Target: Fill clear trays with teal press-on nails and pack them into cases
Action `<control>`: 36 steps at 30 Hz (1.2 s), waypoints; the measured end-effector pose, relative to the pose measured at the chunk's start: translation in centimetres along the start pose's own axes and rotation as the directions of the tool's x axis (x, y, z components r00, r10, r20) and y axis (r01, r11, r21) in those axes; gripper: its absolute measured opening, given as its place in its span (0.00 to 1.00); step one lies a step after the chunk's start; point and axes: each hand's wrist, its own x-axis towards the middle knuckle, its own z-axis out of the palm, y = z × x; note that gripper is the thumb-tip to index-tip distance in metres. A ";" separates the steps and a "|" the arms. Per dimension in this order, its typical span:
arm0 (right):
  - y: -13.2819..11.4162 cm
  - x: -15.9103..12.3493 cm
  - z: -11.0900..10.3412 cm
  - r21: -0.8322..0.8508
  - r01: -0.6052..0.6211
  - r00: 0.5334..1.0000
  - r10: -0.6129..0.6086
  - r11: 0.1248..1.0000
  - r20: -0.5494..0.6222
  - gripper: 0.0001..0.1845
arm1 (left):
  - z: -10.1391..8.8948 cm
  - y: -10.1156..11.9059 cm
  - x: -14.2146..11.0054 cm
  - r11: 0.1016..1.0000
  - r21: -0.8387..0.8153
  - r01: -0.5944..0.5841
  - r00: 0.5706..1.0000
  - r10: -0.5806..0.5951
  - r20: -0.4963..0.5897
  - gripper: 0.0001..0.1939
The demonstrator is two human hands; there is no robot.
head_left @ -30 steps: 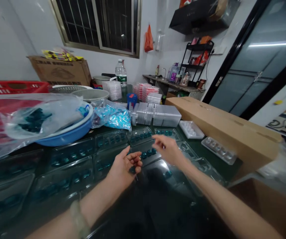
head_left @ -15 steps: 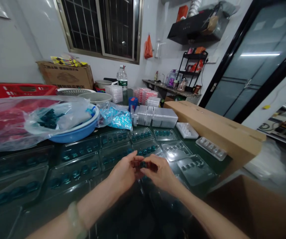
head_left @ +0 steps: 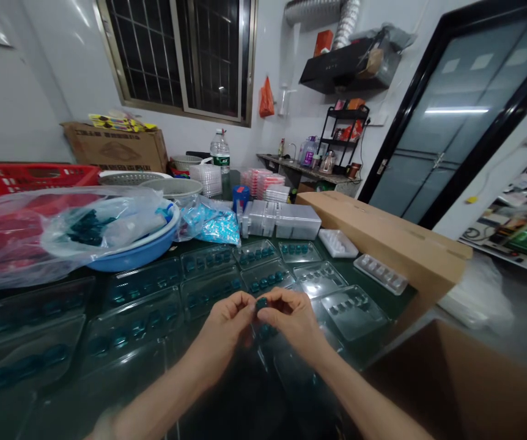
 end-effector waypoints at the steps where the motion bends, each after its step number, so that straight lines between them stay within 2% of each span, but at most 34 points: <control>1: 0.1 -0.1 0.1 0.011 -0.015 1.000 0.015 1.000 -0.014 0.06 | 0.1 0.2 -0.1 1.000 0.006 0.006 1.000 -0.006 -0.013 0.10; 5: 0.6 -0.1 0.2 0.040 -0.020 0.996 0.024 0.999 -0.086 0.05 | 0.4 1.0 -0.6 0.996 0.073 0.044 0.997 -0.039 -0.067 0.11; 9: 1.0 0.1 0.1 0.108 -0.031 0.995 0.041 0.994 -0.093 0.07 | 0.5 1.2 -0.9 0.990 0.141 0.013 0.992 0.005 -0.124 0.12; 11: 1.1 0.2 0.1 0.144 -0.044 0.996 0.055 0.989 -0.070 0.08 | 0.4 1.1 -0.8 0.993 0.118 0.002 0.993 0.012 -0.120 0.10; 15: 1.3 0.2 0.3 0.262 -0.085 0.996 0.086 0.961 0.008 0.08 | 0.1 1.0 -0.3 0.998 -0.035 0.043 0.998 -0.044 -0.045 0.10; 18: 1.4 0.1 0.4 0.409 -0.142 0.990 0.127 0.901 0.064 0.10 | -0.1 0.9 0.1 0.991 -0.115 0.069 0.997 -0.067 0.022 0.10; 21: 1.7 0.0 0.4 0.540 -0.245 0.969 0.225 0.805 0.104 0.08 | -0.1 0.8 0.3 0.979 -0.173 0.103 0.993 -0.091 0.079 0.10; 24: 1.9 0.1 0.3 0.622 -0.335 0.942 0.272 0.708 0.198 0.06 | -0.2 0.8 0.4 0.982 -0.169 0.083 0.994 -0.068 0.091 0.10; 26: 1.9 0.1 0.3 0.635 -0.354 0.935 0.256 0.687 0.245 0.06 | -0.4 0.8 0.4 0.993 -0.109 0.048 0.997 -0.041 0.067 0.09; 30: 1.9 0.1 0.2 0.607 -0.370 0.929 0.264 0.703 0.260 0.07 | -0.6 1.0 0.3 1.000 0.019 0.015 1.000 -0.014 -0.016 0.09; 36: 2.2 0.0 -0.9 0.566 -0.423 0.906 0.319 0.708 0.279 0.10 | -1.2 1.8 0.2 0.998 0.043 0.041 0.997 -0.038 -0.066 0.11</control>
